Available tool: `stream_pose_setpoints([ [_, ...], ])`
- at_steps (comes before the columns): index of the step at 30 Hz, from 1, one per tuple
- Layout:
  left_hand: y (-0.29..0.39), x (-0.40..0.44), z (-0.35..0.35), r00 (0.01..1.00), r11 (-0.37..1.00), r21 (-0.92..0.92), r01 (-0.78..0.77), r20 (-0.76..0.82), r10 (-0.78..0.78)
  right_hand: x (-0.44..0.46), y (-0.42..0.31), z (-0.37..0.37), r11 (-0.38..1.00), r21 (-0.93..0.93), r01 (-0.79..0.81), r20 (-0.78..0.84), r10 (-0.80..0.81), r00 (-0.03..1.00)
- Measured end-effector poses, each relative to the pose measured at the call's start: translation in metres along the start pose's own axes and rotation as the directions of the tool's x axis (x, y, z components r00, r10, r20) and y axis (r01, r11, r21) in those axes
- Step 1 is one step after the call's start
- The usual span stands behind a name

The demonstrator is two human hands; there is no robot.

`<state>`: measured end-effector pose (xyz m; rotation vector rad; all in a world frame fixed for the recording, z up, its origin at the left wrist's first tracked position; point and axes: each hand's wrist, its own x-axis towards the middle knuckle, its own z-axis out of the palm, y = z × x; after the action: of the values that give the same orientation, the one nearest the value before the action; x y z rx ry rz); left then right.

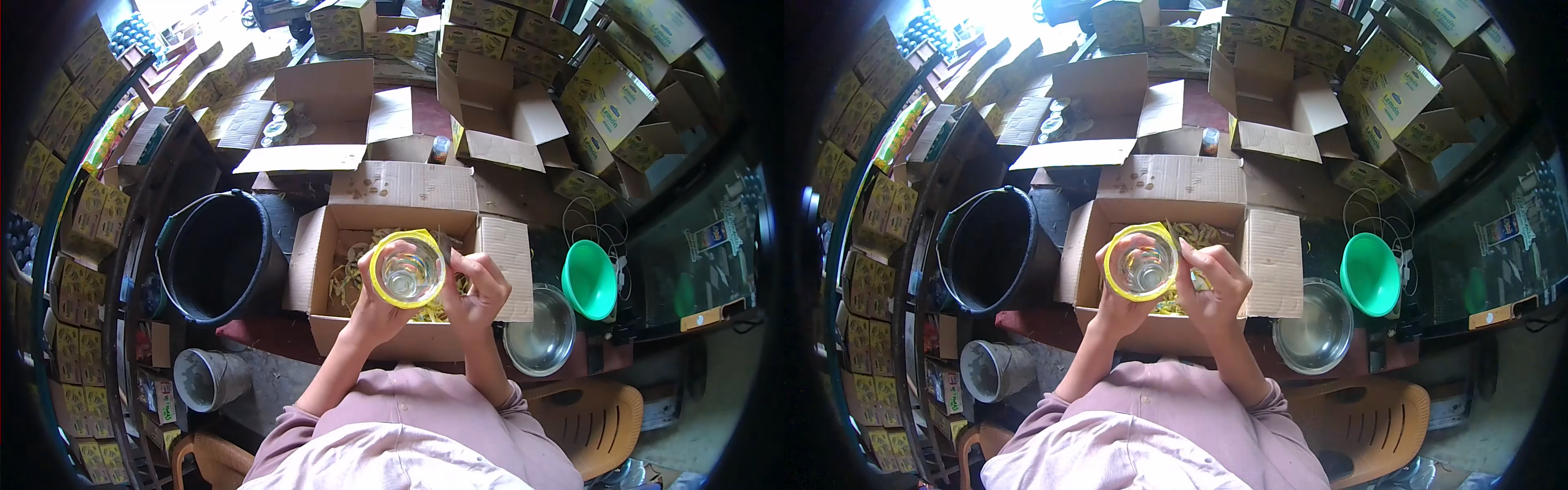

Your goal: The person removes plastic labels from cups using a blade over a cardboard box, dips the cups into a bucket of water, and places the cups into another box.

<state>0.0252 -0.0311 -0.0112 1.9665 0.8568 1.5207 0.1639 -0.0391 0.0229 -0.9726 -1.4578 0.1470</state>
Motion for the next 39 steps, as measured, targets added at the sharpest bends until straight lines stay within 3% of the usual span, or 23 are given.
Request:
stream_pose_setpoints([
  [3,-0.003,0.002,-0.001,1.0,0.993,-0.113,0.029,0.0,-0.029,-0.001,-0.001,-0.004,1.0,-0.011,-0.007,0.013,0.007,1.0],
  [6,-0.003,0.003,0.0,1.0,0.994,-0.112,-0.003,0.015,0.004,-0.005,-0.001,-0.004,0.999,-0.034,-0.009,-0.006,0.009,1.0],
  [9,-0.001,0.001,0.0,0.997,0.996,-0.087,0.036,0.068,-0.03,-0.003,0.0,-0.006,0.999,-0.048,0.001,-0.018,-0.002,1.0],
  [12,0.007,0.006,-0.008,0.985,0.998,0.06,0.019,0.168,-0.029,0.001,0.003,-0.009,0.998,-0.062,0.008,0.021,-0.007,1.0],
  [27,-0.003,0.006,-0.013,0.973,0.982,-0.134,0.132,0.207,-0.103,-0.001,-0.003,-0.007,0.996,-0.089,-0.02,0.029,0.022,0.999],
  [30,0.002,0.008,-0.012,0.982,0.994,-0.076,0.074,0.18,-0.06,-0.002,-0.004,-0.005,0.987,-0.159,0.013,0.016,-0.01,1.0],
  [33,0.005,0.008,-0.012,0.984,0.997,0.068,0.029,0.173,-0.041,-0.002,-0.005,-0.005,0.995,-0.098,-0.012,0.0,0.012,1.0],
  [39,-0.007,0.004,-0.006,0.995,0.983,-0.168,0.068,0.078,-0.055,-0.012,-0.015,-0.008,0.98,-0.194,-0.032,-0.034,0.026,0.999],
])
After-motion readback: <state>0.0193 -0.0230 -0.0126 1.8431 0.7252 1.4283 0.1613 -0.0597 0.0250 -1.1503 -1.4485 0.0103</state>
